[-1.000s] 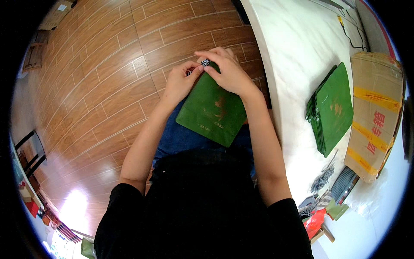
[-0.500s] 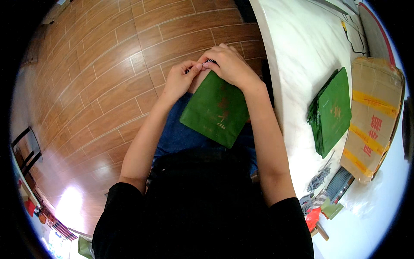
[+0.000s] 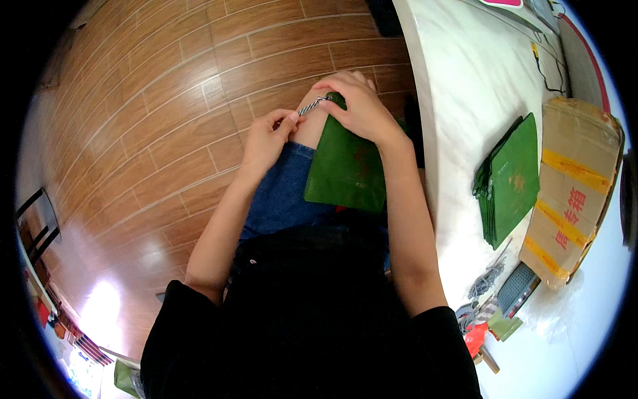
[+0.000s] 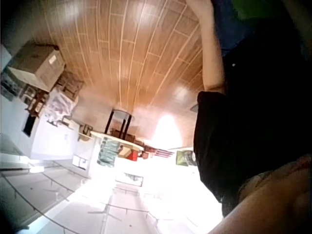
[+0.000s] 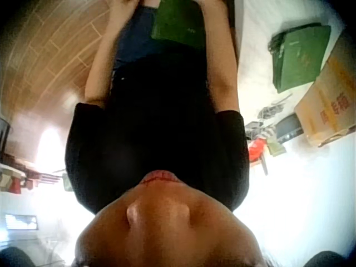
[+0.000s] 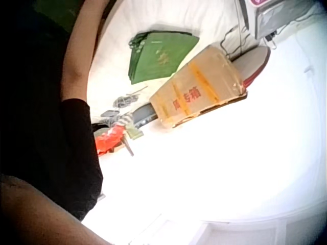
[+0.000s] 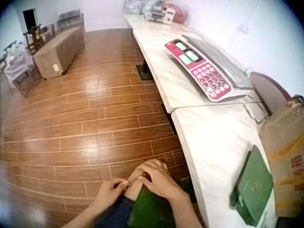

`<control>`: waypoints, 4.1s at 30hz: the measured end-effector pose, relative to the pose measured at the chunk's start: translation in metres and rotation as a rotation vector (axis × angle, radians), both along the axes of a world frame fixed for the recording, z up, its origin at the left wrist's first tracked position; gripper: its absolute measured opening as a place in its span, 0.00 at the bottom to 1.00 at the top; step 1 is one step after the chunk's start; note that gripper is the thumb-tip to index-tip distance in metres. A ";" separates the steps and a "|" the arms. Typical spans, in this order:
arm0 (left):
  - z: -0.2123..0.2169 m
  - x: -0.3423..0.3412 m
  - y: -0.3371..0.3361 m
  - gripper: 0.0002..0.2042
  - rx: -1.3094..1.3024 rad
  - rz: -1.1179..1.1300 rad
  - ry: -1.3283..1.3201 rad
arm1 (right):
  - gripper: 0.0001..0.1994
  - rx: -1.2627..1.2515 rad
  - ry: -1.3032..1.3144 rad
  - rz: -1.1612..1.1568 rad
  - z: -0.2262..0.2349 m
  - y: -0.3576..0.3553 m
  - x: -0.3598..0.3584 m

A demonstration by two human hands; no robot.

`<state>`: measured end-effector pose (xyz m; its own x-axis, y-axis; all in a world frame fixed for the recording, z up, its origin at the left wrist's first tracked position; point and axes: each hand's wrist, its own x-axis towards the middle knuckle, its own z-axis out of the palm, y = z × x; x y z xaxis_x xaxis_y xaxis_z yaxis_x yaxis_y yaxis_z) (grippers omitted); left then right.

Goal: The person threads striped cords through corner eyelets of green gift bags by hand and pulls them through to attach them. They set completed bags aside on the table.

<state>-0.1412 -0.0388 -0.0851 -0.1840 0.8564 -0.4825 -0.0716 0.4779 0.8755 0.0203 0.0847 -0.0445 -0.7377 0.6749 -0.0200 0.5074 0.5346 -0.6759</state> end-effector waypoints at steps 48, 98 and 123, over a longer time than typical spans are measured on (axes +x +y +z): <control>0.070 -0.027 0.002 0.13 -0.078 0.225 -0.348 | 0.12 0.187 0.020 -0.403 0.035 -0.127 -0.057; 0.203 0.000 -0.057 0.10 -0.020 -0.386 0.086 | 0.12 -0.263 0.444 -0.167 0.120 -0.138 0.043; 0.204 0.002 -0.062 0.12 0.190 -0.335 0.221 | 0.08 -0.735 0.616 -0.220 0.114 -0.145 0.037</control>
<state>-0.1395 -0.1011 0.1193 0.0376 0.9560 -0.2910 0.2582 0.2720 0.9270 0.0576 -0.0606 0.0693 -0.6191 0.7720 -0.1441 -0.0076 -0.1894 -0.9819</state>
